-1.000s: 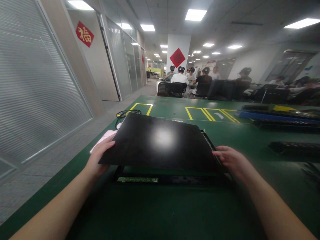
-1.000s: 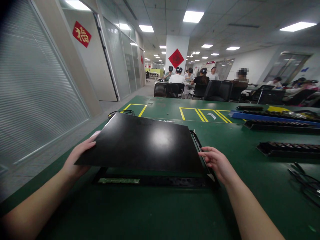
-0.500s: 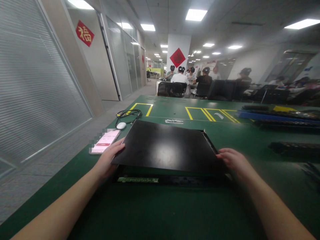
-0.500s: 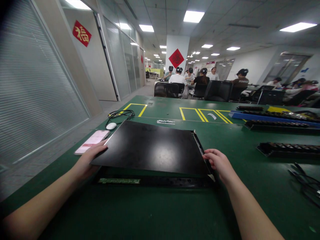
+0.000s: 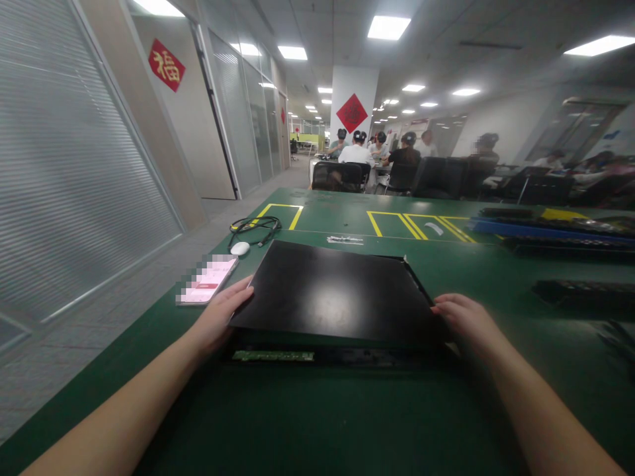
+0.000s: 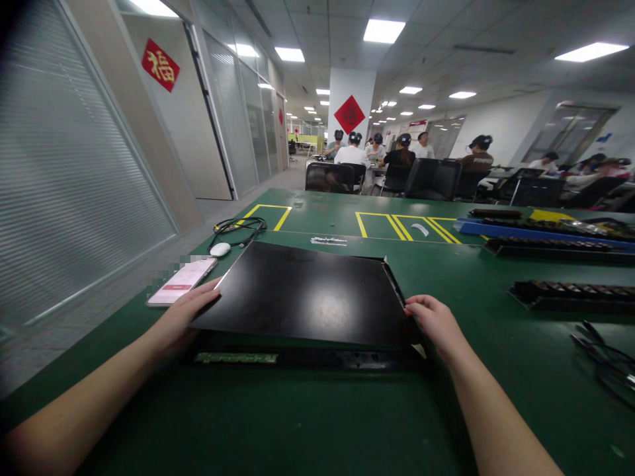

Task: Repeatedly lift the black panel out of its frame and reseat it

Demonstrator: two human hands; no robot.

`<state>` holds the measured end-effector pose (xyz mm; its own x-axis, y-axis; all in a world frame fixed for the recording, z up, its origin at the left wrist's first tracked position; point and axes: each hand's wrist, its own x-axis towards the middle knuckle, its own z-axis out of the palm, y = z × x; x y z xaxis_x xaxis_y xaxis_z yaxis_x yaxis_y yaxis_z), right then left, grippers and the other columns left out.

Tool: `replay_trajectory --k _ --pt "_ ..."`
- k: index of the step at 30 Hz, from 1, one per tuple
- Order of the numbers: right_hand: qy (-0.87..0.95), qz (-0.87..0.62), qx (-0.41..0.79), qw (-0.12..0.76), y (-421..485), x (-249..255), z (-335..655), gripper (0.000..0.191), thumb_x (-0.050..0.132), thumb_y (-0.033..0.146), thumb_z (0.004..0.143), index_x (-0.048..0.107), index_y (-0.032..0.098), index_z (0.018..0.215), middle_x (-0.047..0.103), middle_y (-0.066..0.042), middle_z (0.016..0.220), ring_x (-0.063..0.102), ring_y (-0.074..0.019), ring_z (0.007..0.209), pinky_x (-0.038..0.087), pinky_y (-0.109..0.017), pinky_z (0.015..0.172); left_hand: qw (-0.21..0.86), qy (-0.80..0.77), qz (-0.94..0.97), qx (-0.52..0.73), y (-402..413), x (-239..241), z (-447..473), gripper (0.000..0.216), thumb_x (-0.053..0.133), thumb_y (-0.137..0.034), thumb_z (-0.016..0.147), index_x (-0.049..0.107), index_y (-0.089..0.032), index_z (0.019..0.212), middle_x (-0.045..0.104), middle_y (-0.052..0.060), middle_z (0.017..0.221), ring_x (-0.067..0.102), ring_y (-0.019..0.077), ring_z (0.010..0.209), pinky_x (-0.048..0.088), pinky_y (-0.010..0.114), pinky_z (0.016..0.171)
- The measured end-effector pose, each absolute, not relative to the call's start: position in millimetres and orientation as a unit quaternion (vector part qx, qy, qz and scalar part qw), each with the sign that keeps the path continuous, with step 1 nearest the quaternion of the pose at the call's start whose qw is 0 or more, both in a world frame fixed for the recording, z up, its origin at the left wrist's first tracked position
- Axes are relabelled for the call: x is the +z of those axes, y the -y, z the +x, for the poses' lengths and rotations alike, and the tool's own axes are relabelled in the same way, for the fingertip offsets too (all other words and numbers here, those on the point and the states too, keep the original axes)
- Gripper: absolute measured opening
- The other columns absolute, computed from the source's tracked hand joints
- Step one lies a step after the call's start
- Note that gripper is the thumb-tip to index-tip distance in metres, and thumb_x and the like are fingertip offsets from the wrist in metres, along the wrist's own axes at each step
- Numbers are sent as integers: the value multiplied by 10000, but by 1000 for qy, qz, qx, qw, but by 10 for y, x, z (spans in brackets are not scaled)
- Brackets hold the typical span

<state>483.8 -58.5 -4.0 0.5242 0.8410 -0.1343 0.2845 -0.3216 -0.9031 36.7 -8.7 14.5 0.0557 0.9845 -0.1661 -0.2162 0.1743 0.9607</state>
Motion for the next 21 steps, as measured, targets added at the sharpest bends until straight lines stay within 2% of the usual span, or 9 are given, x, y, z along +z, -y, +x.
replay_trajectory --k 6,11,17,21 --pt "397 -763 274 431 574 -56 4833 209 638 321 623 683 198 786 702 -59 718 557 -175 593 413 -294 525 594 -482 423 485 95 149 371 526 807 -292 706 732 -177 1214 805 95 994 743 247 760 549 281 636" --pt "421 -778 259 388 587 -111 4837 234 628 348 684 685 209 864 709 -56 750 639 -218 669 461 -315 564 596 -488 415 485 84 140 374 463 795 -278 725 753 -190 1178 809 81 986 739 221 708 546 262 591" --pt "456 -800 205 333 616 -25 4783 192 614 355 716 709 230 828 741 -61 789 666 -236 723 466 -330 615 588 -505 389 497 55 118 362 386 753 -260 778 763 -218 1161 796 87 1074 746 269 949 574 289 720" --pt "472 -803 175 320 618 -2 4776 168 617 344 707 722 243 790 753 -52 792 671 -240 749 459 -334 647 592 -500 398 491 66 132 364 389 757 -260 777 761 -223 1164 795 93 1071 745 281 949 576 310 740"
